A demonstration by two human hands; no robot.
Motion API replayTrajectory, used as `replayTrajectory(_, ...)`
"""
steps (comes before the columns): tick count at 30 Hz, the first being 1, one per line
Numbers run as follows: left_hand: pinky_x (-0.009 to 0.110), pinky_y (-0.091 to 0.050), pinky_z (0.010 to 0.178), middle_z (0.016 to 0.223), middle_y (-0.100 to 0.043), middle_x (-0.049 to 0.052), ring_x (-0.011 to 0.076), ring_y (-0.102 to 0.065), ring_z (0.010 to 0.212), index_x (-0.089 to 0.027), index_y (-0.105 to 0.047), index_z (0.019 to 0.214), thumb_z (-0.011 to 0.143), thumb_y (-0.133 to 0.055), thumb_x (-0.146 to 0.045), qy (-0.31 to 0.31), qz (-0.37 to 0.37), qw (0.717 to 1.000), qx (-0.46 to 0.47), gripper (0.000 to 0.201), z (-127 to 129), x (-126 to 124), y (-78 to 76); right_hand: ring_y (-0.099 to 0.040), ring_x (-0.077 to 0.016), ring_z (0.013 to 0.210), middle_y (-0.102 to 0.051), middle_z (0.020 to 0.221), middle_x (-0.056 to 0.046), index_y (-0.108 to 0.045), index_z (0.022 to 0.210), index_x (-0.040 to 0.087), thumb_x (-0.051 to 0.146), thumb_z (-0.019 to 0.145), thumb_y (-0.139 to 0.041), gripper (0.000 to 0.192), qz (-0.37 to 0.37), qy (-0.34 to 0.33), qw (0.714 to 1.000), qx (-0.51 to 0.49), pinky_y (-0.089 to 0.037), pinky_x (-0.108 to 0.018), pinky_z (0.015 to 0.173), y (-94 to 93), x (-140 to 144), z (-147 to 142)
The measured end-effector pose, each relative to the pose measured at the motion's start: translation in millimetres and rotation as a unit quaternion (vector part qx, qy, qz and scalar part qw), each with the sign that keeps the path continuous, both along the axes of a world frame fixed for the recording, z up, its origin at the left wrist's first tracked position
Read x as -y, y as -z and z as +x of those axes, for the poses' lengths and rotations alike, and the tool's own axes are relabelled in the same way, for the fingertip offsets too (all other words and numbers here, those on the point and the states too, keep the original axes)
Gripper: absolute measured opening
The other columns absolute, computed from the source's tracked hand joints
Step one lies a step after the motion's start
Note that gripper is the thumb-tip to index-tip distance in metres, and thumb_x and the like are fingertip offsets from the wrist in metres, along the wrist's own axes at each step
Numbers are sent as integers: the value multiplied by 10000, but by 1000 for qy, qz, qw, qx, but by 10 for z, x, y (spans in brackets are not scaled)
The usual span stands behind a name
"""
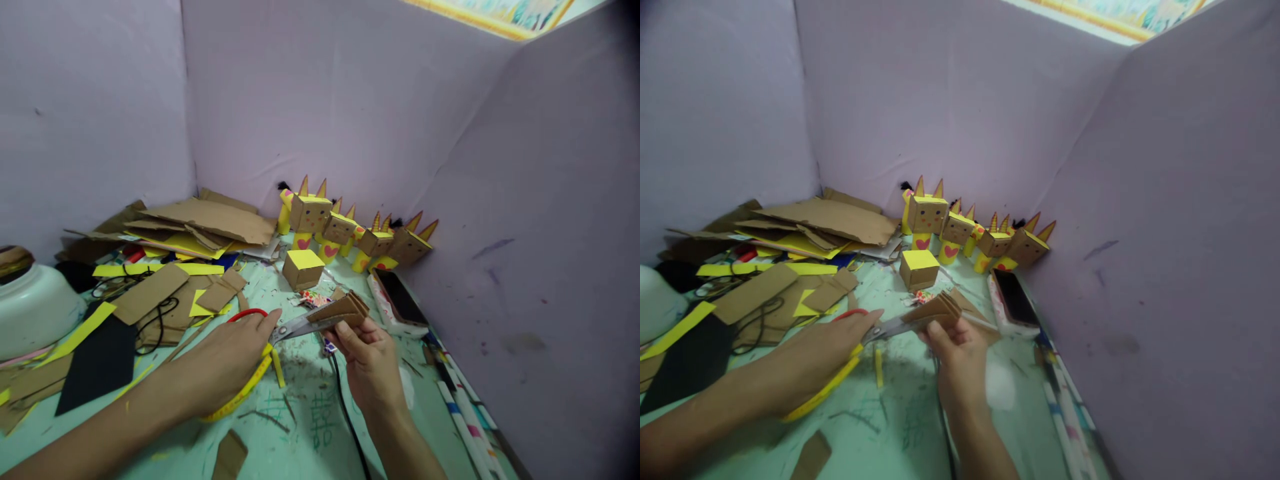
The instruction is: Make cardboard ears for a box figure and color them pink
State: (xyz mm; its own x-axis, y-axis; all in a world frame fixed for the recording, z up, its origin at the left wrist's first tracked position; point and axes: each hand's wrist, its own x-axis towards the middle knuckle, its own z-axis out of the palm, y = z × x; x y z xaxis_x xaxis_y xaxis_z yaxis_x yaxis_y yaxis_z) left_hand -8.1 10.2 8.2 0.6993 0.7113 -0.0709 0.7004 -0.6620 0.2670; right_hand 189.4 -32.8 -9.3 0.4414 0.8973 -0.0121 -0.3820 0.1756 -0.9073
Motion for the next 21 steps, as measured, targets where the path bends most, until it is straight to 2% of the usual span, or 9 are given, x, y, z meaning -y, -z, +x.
replayTrajectory(5, 428, -438, 888, 1273, -539, 172, 277, -547, 1116, -161, -340, 1384, 829, -259, -70, -13, -13, 999, 28, 568, 13, -5, 50, -623, -122, 524, -690, 609, -11, -717, 709, 161, 243, 505, -823, 244, -4, 12, 1000, 10, -518, -215, 515, 1, 10, 4)
replayTrajectory(10, 395, -419, 909, 1216, -591, 138, 248, -552, 1106, -202, -408, 1334, 845, -296, -114, -16, -28, 997, 71, 509, 4, 0, 74, -618, -122, 502, -674, 567, 0, -707, 659, 160, 219, 459, -831, 243, -14, 24, 1000, -7, -532, -227, 510, -40, 8, -14)
replayTrajectory(16, 353, -454, 765, 1006, -663, 123, 248, -627, 916, -204, -524, 1170, 841, -297, -103, -19, -17, 999, 48, 412, 30, 32, -26, -596, -96, 475, -654, 536, 17, -710, 657, 160, 230, 474, -829, 229, -8, 14, 1000, 0, -528, -204, 502, -27, 2, 4)
replayTrajectory(21, 301, -449, 691, 877, -673, 91, 229, -640, 809, -213, -550, 1080, 833, -302, -99, -13, -24, 999, 43, 368, 29, 23, -58, -593, -101, 461, -647, 526, 15, -699, 637, 154, 229, 476, -829, 220, -5, 11, 1000, -4, -514, -202, 478, -14, -4, 14)
